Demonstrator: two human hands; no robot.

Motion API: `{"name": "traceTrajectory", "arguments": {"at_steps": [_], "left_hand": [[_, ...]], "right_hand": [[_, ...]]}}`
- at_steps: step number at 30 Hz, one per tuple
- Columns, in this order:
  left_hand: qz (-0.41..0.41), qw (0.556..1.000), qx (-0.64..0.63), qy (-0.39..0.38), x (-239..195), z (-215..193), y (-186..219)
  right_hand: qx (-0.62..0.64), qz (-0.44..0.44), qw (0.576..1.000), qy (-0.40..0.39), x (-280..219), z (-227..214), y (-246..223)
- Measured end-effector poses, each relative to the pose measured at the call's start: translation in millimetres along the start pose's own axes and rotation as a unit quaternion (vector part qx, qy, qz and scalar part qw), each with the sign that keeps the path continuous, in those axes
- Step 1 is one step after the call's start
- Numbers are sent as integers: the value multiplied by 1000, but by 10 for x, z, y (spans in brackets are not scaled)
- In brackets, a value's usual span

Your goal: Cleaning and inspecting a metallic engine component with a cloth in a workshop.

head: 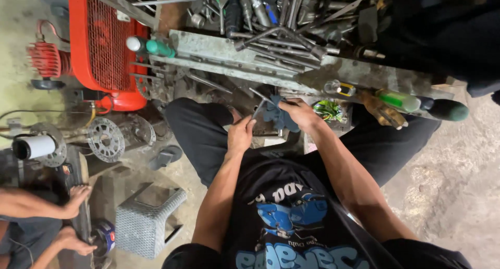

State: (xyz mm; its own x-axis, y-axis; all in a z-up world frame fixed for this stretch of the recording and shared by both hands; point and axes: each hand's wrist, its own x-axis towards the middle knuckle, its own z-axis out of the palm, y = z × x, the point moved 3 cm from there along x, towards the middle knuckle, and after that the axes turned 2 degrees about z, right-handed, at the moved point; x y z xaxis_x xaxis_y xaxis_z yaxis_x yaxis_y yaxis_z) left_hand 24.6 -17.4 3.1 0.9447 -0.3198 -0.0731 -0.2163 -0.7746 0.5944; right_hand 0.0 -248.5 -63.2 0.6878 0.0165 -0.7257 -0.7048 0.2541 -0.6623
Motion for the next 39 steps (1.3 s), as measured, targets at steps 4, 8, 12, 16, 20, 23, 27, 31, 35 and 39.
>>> {"name": "traceTrajectory", "arguments": {"at_steps": [4, 8, 12, 16, 20, 23, 27, 31, 35, 39], "left_hand": [[25, 1000, -10, -2, 37, -24, -6], [34, 998, -3, -57, 11, 6, 57], [-10, 992, -4, -125, 41, -15, 145], [-74, 982, -45, -169, 49, 4, 159], [-65, 988, -18, -142, 45, 35, 125], [-83, 989, -13, -125, 39, 48, 86], [-40, 996, 14, -73, 35, 108, -6], [-113, 988, -47, -96, 69, 105, -69], [-82, 988, -98, -88, 60, 88, -73], [-98, 977, -156, -110, 30, 147, -118]], "right_hand": [[7, -18, 1000, 21, 55, -6, -107], [102, 65, 990, -75, -136, 68, -197], [180, 29, 965, -188, -228, 135, -300], [135, 49, 973, -179, -216, 143, -288], [74, -6, 990, -120, -136, 114, -262], [-8, -78, 996, -34, -81, 73, -276], [-16, -199, 979, 32, -114, 64, -325], [-3, -135, 991, -10, -176, 95, -335], [-35, -162, 985, -39, -288, 141, -451], [-80, -157, 984, -30, -348, 101, -504]]}}
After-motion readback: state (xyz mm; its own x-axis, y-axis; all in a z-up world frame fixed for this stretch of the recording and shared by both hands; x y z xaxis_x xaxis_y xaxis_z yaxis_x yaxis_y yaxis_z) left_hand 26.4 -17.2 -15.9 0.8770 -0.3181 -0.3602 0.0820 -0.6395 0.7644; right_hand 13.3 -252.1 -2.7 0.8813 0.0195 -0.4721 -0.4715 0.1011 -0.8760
